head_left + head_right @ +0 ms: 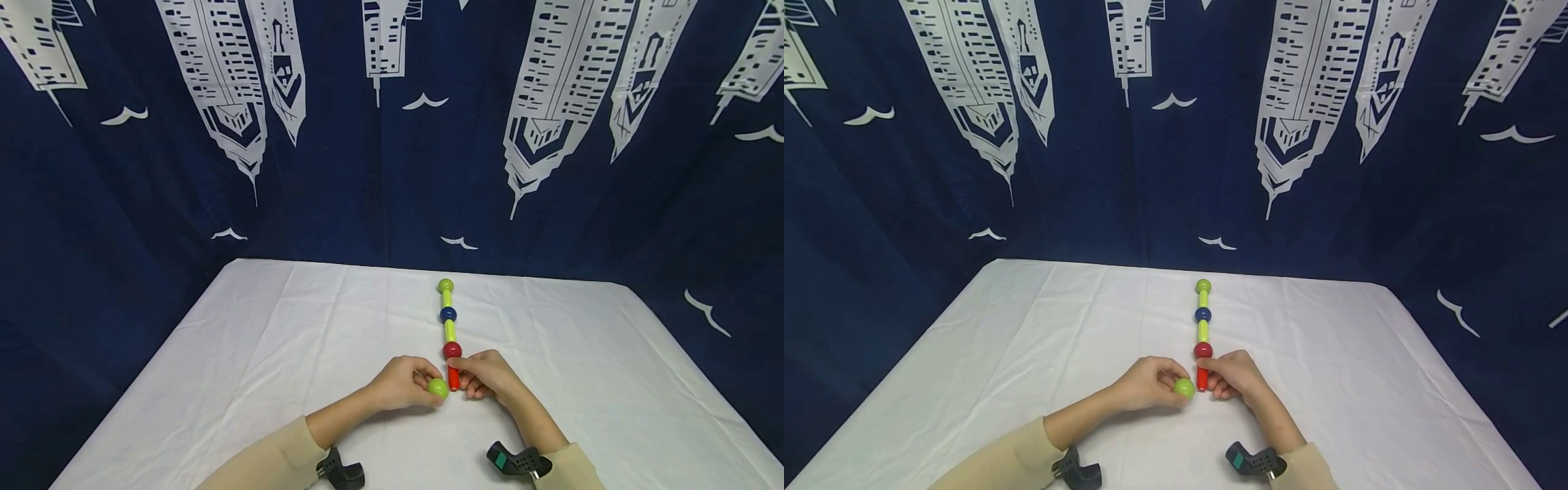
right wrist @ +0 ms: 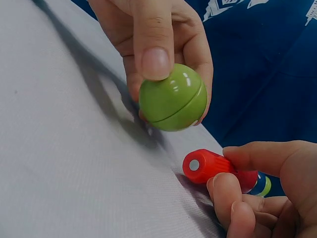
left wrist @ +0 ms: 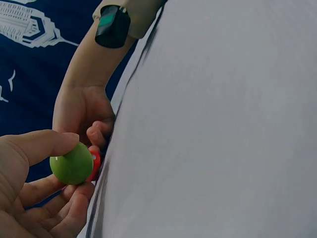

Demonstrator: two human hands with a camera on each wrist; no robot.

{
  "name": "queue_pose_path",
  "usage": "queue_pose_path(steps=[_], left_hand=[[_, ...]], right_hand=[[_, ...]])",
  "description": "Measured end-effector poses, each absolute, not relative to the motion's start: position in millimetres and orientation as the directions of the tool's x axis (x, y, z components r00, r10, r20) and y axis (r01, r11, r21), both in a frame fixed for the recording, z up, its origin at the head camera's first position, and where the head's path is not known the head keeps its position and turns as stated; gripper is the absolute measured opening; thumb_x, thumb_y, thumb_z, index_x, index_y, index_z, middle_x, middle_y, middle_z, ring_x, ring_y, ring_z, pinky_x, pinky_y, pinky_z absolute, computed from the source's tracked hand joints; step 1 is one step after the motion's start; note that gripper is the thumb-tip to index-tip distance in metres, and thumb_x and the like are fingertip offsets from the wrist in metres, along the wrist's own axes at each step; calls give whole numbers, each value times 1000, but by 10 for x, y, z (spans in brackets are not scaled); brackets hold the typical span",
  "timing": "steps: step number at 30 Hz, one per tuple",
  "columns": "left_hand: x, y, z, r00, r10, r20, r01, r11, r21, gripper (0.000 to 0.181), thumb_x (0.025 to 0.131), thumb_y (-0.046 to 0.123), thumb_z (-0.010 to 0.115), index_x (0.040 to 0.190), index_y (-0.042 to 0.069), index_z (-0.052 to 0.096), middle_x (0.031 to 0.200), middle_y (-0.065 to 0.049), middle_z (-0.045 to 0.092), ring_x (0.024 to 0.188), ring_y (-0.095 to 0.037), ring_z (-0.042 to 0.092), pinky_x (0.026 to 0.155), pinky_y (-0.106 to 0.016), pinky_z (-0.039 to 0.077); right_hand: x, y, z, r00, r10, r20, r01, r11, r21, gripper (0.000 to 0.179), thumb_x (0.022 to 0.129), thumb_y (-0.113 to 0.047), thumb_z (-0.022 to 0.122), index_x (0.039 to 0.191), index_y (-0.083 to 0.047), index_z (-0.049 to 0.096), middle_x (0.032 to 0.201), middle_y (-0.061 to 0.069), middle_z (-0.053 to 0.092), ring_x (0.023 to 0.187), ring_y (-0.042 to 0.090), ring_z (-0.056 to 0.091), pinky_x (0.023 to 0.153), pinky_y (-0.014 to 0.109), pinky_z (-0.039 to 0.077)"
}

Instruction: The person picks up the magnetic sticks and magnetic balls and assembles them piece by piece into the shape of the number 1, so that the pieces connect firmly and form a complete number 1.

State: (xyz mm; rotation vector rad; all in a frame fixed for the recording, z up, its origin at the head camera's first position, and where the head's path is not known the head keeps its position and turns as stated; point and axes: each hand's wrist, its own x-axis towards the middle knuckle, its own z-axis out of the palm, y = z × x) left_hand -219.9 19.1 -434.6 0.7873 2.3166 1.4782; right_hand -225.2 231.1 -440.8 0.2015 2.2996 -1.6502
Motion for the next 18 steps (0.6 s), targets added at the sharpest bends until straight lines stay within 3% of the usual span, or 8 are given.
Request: queue_pose_path(steps=[8, 18], left_hand=[[-2121, 270, -4375, -795, 604, 49, 293, 313, 904, 30, 70, 4, 86, 94, 5, 70, 78, 7, 62, 70, -3, 58, 68, -17, 49], [-2086, 347, -4444, -815, 574, 82, 298, 294, 908, 31, 68, 3, 87, 90, 6, 65, 77, 7, 61, 69, -3, 58, 68, -17, 50]], right_hand=[[-2245, 2319, -4387, -943, -94, -320, 275, 325, -905, 36, 91, -31, 68, 69, -3, 64, 51, 0, 56, 37, 6, 51, 42, 15, 43], [-2250, 2315, -4402, -944, -81, -320, 279, 321, -905, 37, 90, -31, 69, 68, -3, 64, 51, 0, 56, 37, 7, 52, 42, 15, 43]])
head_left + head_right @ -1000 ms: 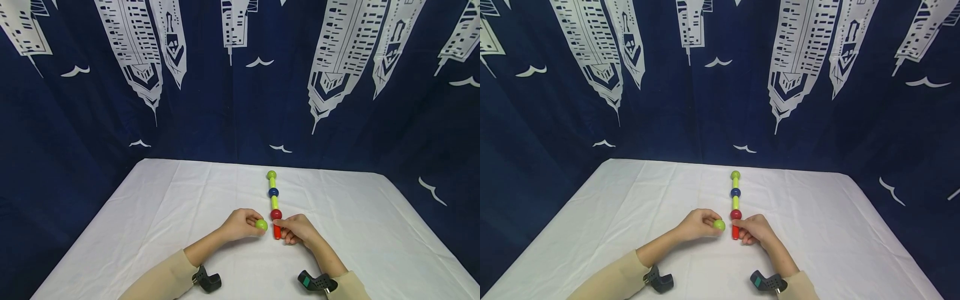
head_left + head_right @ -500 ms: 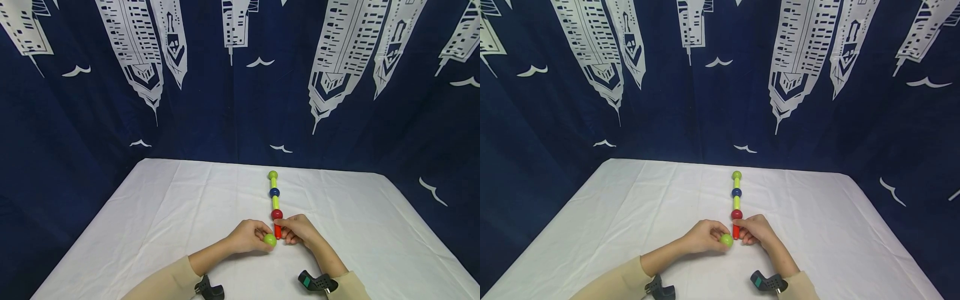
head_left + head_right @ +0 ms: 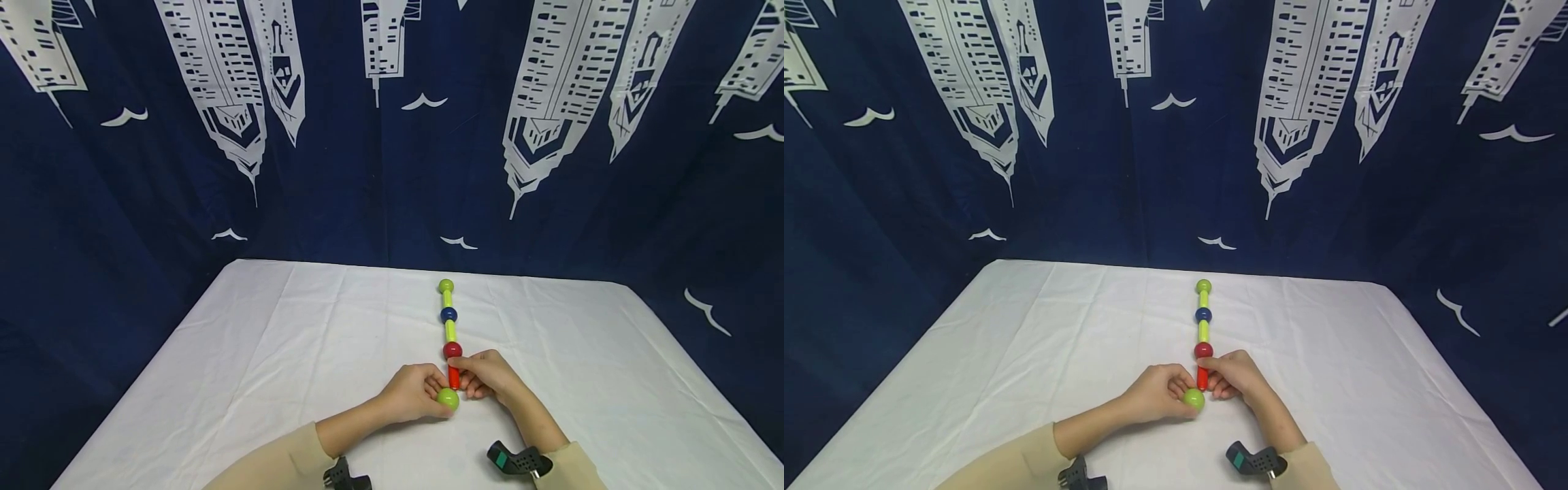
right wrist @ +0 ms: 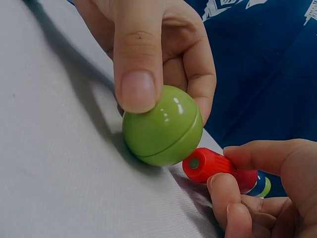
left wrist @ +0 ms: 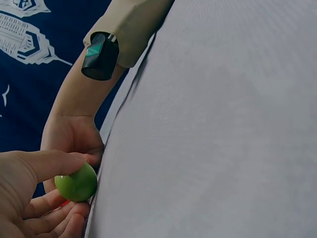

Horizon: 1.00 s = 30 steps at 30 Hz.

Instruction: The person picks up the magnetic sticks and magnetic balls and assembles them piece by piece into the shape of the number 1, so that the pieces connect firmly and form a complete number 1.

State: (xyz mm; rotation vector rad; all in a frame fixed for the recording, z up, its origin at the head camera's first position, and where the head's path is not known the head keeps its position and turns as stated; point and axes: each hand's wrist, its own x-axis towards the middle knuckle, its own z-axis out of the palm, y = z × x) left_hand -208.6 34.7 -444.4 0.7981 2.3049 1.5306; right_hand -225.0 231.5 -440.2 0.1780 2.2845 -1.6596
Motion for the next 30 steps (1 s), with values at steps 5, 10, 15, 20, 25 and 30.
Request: queue_pose_path(steps=[5, 10, 15, 20, 25, 30], left_hand=[[-2067, 380, -4460, -818, 568, 92, 324, 322, 890, 31, 69, 9, 88, 89, 8, 64, 76, 10, 61, 68, 0, 57, 66, -17, 50], [-2044, 409, -4462, -816, 568, 106, 343, 328, 880, 31, 69, 11, 89, 87, 9, 64, 74, 11, 61, 67, 0, 57, 63, -17, 50], [-2031, 443, -4479, -815, 562, 140, 373, 325, 869, 32, 69, 13, 89, 85, 9, 63, 71, 11, 60, 65, 2, 56, 61, -16, 50], [-2030, 467, -4480, -814, 552, 178, 417, 345, 841, 33, 69, 15, 90, 84, 10, 61, 69, 11, 60, 63, 3, 55, 58, -15, 49], [-2036, 478, -4473, -819, 538, 200, 435, 356, 827, 33, 69, 17, 90, 83, 9, 61, 69, 11, 60, 62, 4, 54, 57, -15, 48], [-2039, 482, -4487, -822, 532, 205, 437, 357, 826, 33, 70, 17, 89, 84, 9, 60, 68, 11, 59, 61, 4, 53, 56, -15, 48]], right_hand=[[-2245, 2311, -4400, -945, -72, -320, 283, 319, -905, 37, 90, -31, 69, 66, -3, 63, 51, 0, 56, 37, 7, 52, 42, 15, 43], [-2235, 2302, -4378, -946, -65, -318, 282, 321, -904, 37, 89, -30, 70, 64, -4, 62, 50, 0, 55, 37, 7, 51, 42, 15, 43], [-2237, 2300, -4366, -944, -73, -321, 283, 316, -905, 36, 89, -29, 69, 64, -4, 62, 51, 0, 56, 37, 6, 51, 42, 15, 43], [-2250, 2312, -4365, -943, -79, -323, 284, 310, -907, 36, 90, -29, 68, 65, -3, 63, 51, 0, 56, 38, 5, 51, 42, 15, 43], [-2256, 2323, -4371, -944, -84, -319, 280, 308, -910, 36, 90, -29, 67, 65, -4, 63, 50, -1, 56, 38, 4, 51, 42, 15, 44], [-2252, 2326, -4380, -945, -86, -315, 276, 305, -911, 36, 90, -28, 68, 63, -4, 62, 50, -2, 55, 37, 4, 51, 42, 15, 44]])
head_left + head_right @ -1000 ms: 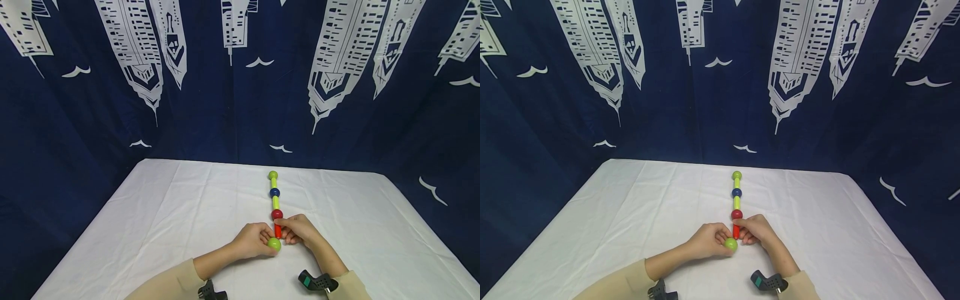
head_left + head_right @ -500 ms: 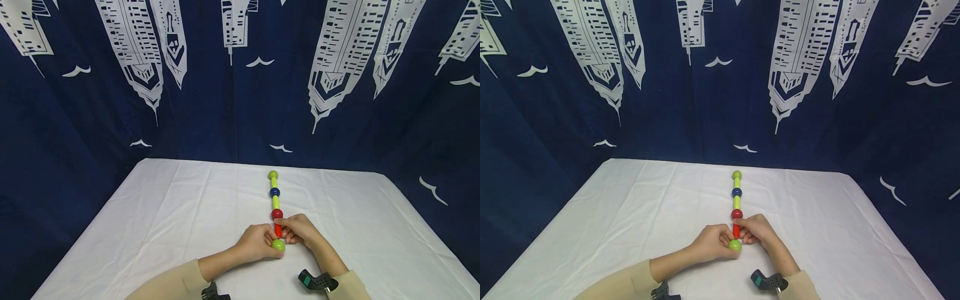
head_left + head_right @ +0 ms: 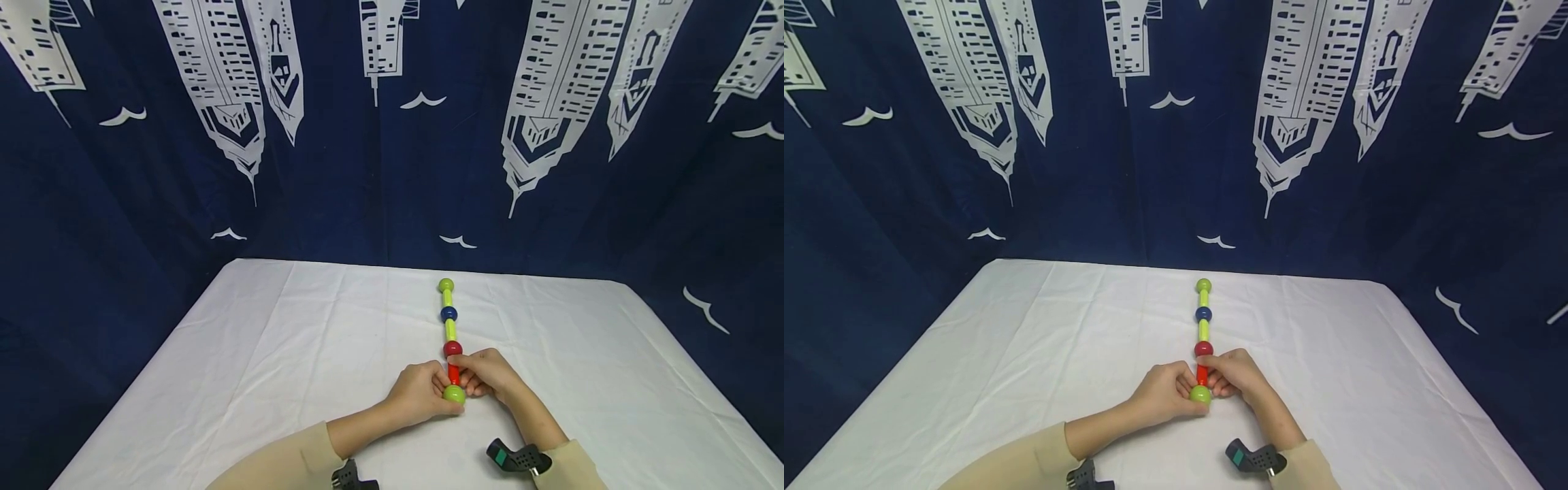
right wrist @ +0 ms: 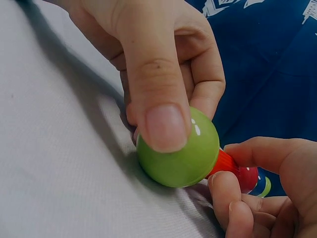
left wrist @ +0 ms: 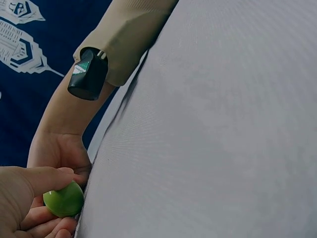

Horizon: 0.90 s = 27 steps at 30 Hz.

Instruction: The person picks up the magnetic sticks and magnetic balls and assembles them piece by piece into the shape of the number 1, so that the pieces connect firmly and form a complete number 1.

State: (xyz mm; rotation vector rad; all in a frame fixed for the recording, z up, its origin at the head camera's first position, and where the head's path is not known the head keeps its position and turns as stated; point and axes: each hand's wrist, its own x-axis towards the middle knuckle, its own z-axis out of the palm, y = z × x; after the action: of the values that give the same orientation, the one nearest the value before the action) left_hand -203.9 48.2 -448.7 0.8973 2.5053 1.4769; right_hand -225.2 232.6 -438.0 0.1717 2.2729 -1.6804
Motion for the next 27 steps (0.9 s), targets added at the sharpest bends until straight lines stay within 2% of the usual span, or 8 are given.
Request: queue_pose_path(steps=[27], left_hand=[[-2037, 500, -4487, -831, 520, 196, 421, 358, 833, 34, 70, 17, 89, 84, 8, 60, 67, 10, 58, 60, 4, 52, 55, -15, 47]], right_hand=[[-2241, 2346, -4364, -943, -108, -315, 273, 291, -917, 34, 91, -27, 69, 66, -3, 63, 52, -1, 55, 40, 5, 52, 44, 15, 45]])
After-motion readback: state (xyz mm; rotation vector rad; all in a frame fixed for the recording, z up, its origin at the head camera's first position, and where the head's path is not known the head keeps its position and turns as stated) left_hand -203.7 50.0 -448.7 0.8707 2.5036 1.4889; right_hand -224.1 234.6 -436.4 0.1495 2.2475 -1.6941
